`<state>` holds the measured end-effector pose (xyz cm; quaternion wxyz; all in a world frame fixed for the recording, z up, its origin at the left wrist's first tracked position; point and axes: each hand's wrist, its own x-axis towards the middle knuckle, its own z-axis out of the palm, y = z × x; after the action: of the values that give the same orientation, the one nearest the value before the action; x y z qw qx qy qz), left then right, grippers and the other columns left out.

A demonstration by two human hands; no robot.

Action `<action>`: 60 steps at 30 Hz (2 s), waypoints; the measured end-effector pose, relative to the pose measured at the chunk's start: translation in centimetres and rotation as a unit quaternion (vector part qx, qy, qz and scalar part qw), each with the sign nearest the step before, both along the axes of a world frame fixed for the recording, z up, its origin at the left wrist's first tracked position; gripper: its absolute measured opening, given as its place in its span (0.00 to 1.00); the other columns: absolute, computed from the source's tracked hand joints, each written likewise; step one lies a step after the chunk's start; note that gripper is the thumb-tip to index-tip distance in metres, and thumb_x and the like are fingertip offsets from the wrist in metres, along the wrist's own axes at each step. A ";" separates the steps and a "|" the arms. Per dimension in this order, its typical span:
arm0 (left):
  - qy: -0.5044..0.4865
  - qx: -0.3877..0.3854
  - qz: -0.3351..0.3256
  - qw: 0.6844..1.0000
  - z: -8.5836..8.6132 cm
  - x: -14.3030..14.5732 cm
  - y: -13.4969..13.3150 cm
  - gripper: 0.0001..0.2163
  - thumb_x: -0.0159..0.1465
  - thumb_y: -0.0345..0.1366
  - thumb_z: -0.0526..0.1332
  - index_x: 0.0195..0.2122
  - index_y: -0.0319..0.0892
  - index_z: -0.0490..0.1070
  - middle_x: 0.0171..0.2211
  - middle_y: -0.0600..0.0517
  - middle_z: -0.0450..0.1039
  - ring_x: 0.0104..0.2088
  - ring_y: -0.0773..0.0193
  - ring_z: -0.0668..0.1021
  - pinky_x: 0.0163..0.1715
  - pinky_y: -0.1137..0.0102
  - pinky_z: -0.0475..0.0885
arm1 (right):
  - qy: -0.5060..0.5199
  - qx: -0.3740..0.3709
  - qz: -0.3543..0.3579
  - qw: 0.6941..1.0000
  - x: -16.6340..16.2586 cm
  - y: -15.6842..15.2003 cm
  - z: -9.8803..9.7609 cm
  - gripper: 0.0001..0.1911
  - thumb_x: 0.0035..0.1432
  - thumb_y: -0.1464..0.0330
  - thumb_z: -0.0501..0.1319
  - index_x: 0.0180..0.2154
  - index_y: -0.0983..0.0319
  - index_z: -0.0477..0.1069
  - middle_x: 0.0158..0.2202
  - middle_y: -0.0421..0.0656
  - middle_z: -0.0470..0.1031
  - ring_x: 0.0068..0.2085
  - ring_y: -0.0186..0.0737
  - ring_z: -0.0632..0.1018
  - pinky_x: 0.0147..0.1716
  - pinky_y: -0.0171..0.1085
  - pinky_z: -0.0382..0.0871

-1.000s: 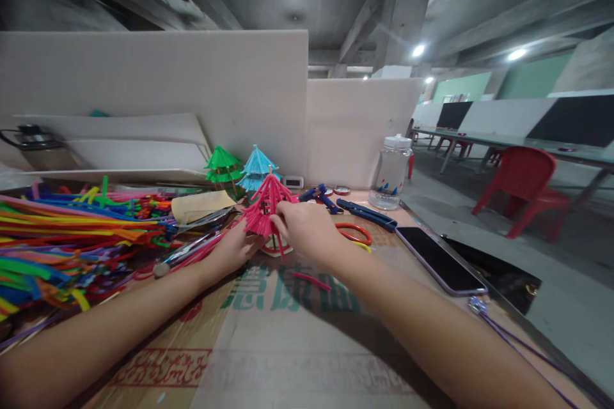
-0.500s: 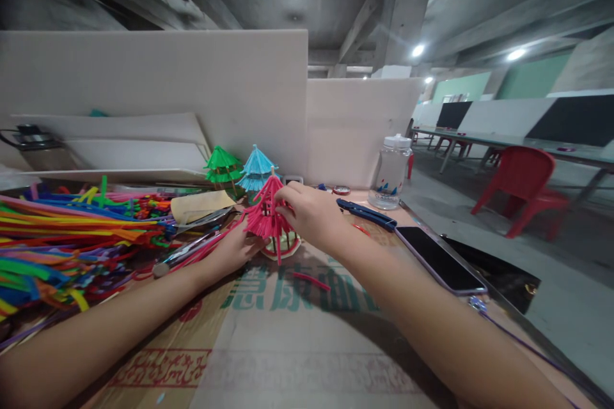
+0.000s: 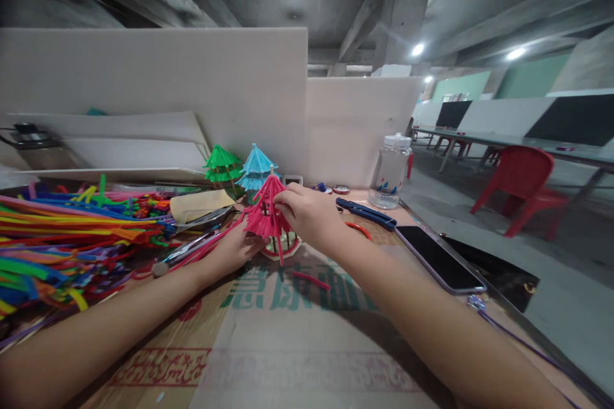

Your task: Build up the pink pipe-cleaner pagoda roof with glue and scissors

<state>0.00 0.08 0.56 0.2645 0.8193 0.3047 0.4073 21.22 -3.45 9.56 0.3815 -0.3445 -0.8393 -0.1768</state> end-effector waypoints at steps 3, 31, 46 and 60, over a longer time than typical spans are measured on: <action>-0.001 0.007 0.002 1.000 0.0 0.0 0.2 0.19 0.65 0.42 0.61 0.53 0.38 0.65 0.52 0.40 0.74 0.52 0.48 0.78 0.50 0.58 0.76 | 0.078 -0.051 0.021 0.995 0.1 -0.4 0.8 0.07 0.64 0.69 0.58 0.39 0.61 0.75 0.34 0.42 0.78 0.32 0.35 0.74 0.31 0.33 0.61; 0.479 0.050 0.168 0.860 11.0 -0.3 -7.7 0.13 0.65 0.38 0.52 0.30 0.42 0.75 0.27 0.46 0.77 0.27 0.56 0.78 0.28 0.67 0.66 | 0.113 -0.259 -0.083 0.956 5.1 3.7 2.2 0.11 0.64 0.62 0.58 0.39 0.62 0.75 0.32 0.43 0.79 0.32 0.36 0.76 0.31 0.33 0.64; 0.039 -0.029 0.078 0.996 12.5 0.1 0.7 0.33 0.61 0.49 0.62 0.64 0.38 0.60 0.62 0.37 0.66 0.60 0.48 0.71 0.59 0.53 0.67 | 0.129 -0.231 0.008 0.964 2.6 2.5 1.4 0.07 0.61 0.69 0.61 0.41 0.64 0.73 0.36 0.44 0.78 0.33 0.36 0.75 0.33 0.35 0.67; 0.120 0.006 0.005 0.993 12.1 1.1 0.1 0.25 0.59 0.36 0.61 0.59 0.41 0.65 0.60 0.46 0.69 0.60 0.54 0.72 0.62 0.59 0.64 | 0.101 -0.150 0.032 0.983 1.4 1.3 1.4 0.05 0.60 0.73 0.60 0.39 0.62 0.73 0.32 0.41 0.74 0.32 0.36 0.72 0.33 0.35 0.64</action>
<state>1.10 0.17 12.63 0.2192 0.8624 0.3355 0.3094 22.58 -2.18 10.94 0.4137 -0.3873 -0.8239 -0.0006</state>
